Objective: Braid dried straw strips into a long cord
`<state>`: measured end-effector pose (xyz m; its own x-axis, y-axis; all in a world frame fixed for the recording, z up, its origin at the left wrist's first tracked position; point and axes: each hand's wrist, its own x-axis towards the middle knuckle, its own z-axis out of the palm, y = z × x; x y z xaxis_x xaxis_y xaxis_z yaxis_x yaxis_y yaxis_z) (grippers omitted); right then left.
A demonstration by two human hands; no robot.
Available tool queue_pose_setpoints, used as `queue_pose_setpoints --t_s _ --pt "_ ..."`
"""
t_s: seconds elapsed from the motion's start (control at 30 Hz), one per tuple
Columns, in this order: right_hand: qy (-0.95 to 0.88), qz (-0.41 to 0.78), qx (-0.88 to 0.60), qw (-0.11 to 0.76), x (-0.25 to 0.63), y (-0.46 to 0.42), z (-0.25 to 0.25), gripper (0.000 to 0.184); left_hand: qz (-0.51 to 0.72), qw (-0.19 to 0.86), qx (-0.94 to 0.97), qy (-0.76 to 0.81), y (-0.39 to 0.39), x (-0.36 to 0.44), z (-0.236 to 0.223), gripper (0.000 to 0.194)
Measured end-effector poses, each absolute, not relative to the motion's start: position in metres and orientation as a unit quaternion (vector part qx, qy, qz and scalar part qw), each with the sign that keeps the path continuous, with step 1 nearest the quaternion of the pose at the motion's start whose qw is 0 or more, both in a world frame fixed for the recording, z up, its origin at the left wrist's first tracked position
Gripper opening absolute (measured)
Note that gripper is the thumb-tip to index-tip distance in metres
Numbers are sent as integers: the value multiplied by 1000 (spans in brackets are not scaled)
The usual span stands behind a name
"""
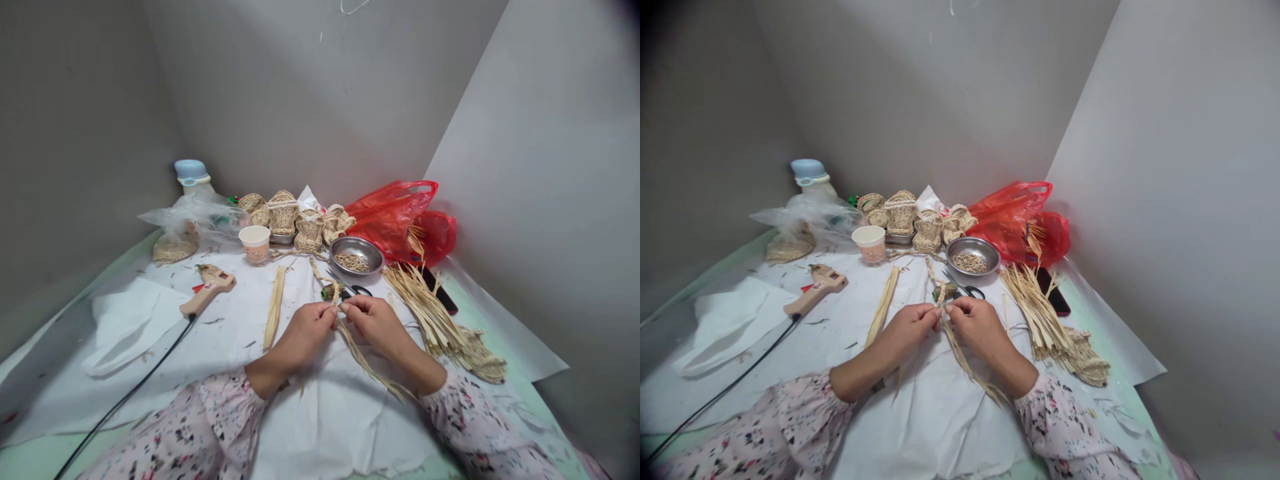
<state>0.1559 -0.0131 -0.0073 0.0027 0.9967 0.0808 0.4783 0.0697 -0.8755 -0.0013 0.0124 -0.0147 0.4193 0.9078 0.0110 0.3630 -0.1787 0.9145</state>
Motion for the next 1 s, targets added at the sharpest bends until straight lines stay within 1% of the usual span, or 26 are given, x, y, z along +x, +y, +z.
queue_pose_setpoints --t_s 0.13,0.3,0.43,0.53,0.67,0.8,0.9,1.0 --pt "-608 306 -638 362 148 -22 0 24 319 498 663 459 12 -2 -20 31" --pt "-692 159 -613 348 132 -39 4 19 343 594 568 455 13 -2 -25 30" --pt "-748 46 -597 285 124 -46 -9 21 356 661 497 435 12 -1 -26 32" --pt "-771 5 -591 238 120 -48 -18 23 355 700 466 408 11 0 -23 33" --pt "-784 1 -581 220 117 -51 -12 25 347 712 469 391 11 0 -20 32" --pt "-781 26 -585 219 133 -48 13 19 349 714 459 397 12 -1 -20 32" --pt "-735 -20 -640 222 162 -35 28 20 351 713 458 398 13 -2 -21 34" --pt "-672 -72 -719 164 194 -16 26 21 344 709 462 407 13 -2 -21 34"
